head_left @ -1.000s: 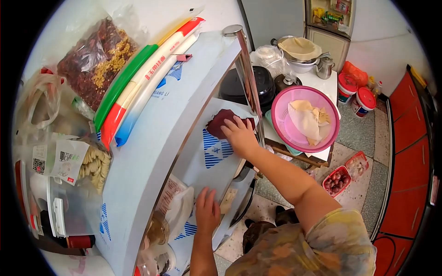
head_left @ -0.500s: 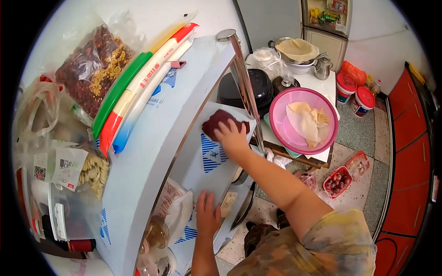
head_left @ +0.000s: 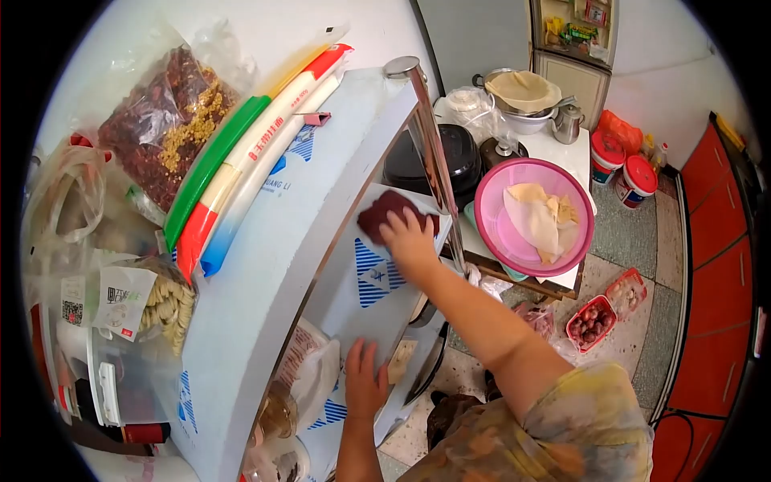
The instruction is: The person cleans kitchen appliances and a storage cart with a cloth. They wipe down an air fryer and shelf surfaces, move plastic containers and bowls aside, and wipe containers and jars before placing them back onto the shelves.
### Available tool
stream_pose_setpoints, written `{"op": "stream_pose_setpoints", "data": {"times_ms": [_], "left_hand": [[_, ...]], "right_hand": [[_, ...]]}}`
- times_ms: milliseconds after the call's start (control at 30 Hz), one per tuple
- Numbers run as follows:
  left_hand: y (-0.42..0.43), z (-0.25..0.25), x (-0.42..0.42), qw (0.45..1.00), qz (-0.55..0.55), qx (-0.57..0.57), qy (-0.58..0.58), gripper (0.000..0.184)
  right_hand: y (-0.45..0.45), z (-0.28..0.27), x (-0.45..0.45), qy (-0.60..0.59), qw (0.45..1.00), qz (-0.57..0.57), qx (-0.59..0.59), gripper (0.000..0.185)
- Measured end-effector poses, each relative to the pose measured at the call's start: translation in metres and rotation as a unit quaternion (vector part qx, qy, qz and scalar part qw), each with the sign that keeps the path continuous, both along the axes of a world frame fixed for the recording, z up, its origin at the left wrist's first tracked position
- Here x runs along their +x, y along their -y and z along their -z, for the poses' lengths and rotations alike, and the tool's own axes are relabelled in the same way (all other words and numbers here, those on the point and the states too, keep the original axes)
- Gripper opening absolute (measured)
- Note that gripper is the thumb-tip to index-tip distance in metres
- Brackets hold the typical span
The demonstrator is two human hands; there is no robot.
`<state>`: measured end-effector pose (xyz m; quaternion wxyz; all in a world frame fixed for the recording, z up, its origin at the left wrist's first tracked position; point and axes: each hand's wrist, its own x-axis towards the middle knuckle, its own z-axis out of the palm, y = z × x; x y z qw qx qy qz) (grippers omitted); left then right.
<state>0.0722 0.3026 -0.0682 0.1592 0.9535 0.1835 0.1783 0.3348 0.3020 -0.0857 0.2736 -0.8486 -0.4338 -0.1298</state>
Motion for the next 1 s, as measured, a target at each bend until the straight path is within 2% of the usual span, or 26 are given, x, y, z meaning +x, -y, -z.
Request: {"op": "stream_pose_setpoints", "data": {"times_ms": [133, 300, 400, 467, 533, 567, 633, 700, 767, 833, 900, 967, 1000], "left_hand": [[0.000, -0.001, -0.001, 1.000, 0.000, -0.009, -0.008, 0.045], [0.000, -0.002, -0.001, 1.000, 0.007, 0.003, 0.007, 0.044], [0.004, -0.002, 0.000, 1.000, 0.005, 0.002, 0.006, 0.044], [0.001, -0.001, 0.001, 1.000, -0.001, 0.004, 0.006, 0.044], [0.000, 0.003, -0.001, 1.000, 0.011, 0.008, 0.028, 0.043], [0.001, 0.003, -0.001, 1.000, 0.009, 0.008, 0.026, 0.043], [0.000, 0.001, 0.000, 1.000, 0.013, 0.001, 0.023, 0.043], [-0.002, 0.002, 0.001, 1.000, 0.003, -0.010, 0.017, 0.045], [-0.001, 0.003, -0.002, 1.000, -0.011, -0.021, 0.012, 0.046], [-0.001, 0.004, -0.002, 0.999, -0.005, -0.026, 0.022, 0.047], [0.000, 0.001, -0.001, 0.999, -0.011, -0.027, 0.013, 0.046], [0.000, -0.001, -0.001, 1.000, -0.007, -0.028, 0.013, 0.044], [0.000, -0.001, -0.002, 0.999, -0.011, -0.028, 0.011, 0.044]], "right_hand": [[0.013, -0.011, -0.005, 0.009, 1.000, -0.011, 0.004, 0.037], [-0.023, -0.010, 0.039, -0.013, 1.000, 0.008, 0.027, 0.034], [-0.022, -0.006, 0.032, -0.041, 0.999, 0.006, -0.003, 0.035], [-0.014, -0.001, 0.008, 0.014, 0.999, -0.008, -0.040, 0.034], [0.021, -0.006, -0.030, 0.072, 0.994, -0.073, -0.022, 0.035], [0.027, 0.011, -0.046, 0.094, 0.989, -0.117, -0.007, 0.038], [0.068, -0.006, -0.075, 0.080, 0.974, -0.207, -0.048, 0.041], [0.088, -0.011, -0.069, 0.017, 0.958, -0.288, 0.008, 0.039], [0.080, -0.011, -0.038, -0.013, 0.952, -0.296, 0.069, 0.032], [0.061, -0.009, 0.000, -0.049, 0.953, -0.274, 0.121, 0.022], [0.042, -0.009, 0.027, -0.006, 0.978, -0.164, 0.129, 0.025], [0.028, -0.005, 0.015, 0.014, 0.991, -0.059, 0.118, 0.031], [0.025, 0.001, 0.002, 0.047, 0.995, -0.050, 0.074, 0.035]]}}
